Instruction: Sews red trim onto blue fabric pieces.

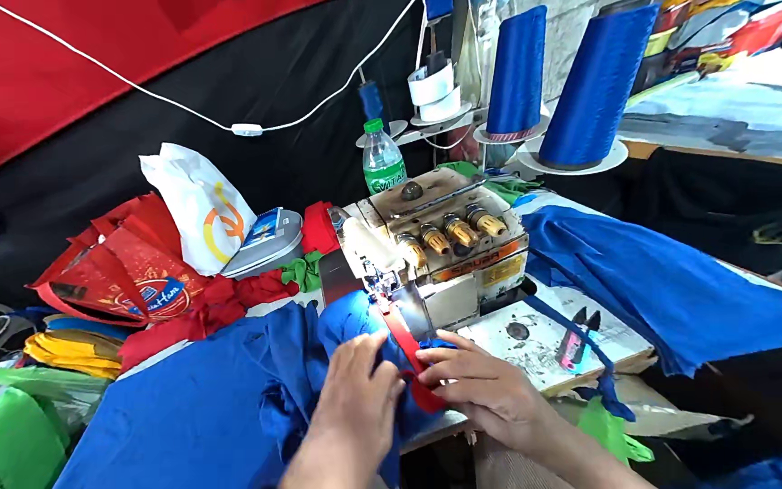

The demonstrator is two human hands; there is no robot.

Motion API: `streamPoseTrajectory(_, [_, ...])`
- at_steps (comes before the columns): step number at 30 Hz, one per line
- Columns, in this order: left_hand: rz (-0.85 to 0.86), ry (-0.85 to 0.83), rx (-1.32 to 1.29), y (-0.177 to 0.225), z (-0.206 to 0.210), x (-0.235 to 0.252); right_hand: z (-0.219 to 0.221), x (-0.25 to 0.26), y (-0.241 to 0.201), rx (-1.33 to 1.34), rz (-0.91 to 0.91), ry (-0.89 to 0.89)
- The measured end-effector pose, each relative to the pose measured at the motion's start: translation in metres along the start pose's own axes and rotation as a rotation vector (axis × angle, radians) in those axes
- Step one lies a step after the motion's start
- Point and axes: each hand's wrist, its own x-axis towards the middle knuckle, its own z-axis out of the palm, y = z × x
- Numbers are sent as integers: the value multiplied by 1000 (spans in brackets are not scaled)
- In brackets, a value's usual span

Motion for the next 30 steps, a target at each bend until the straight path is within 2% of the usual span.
streamPoseTrajectory(5, [-88,183,-60,8,18,-12,8,-18,11,-126,-13,63])
streamPoseTrajectory(11, [-121,234,-88,-10,19,-2,15,-4,9,-229,-21,67])
streamPoseTrajectory(18, [-113,228,-144,-40,17,15,18,21,20,-293,28,103])
streamPoseTrajectory(24, [-117,85,-375,-94,-3,30,21,50,28,-311,74,69])
streamPoseTrajectory(28, [66,107,-463,-70,-44,20,17,55,25,-329,90,-3])
streamPoseTrajectory(30, [177,-1,-452,-36,-68,9,15,56,25,-344,108,-61])
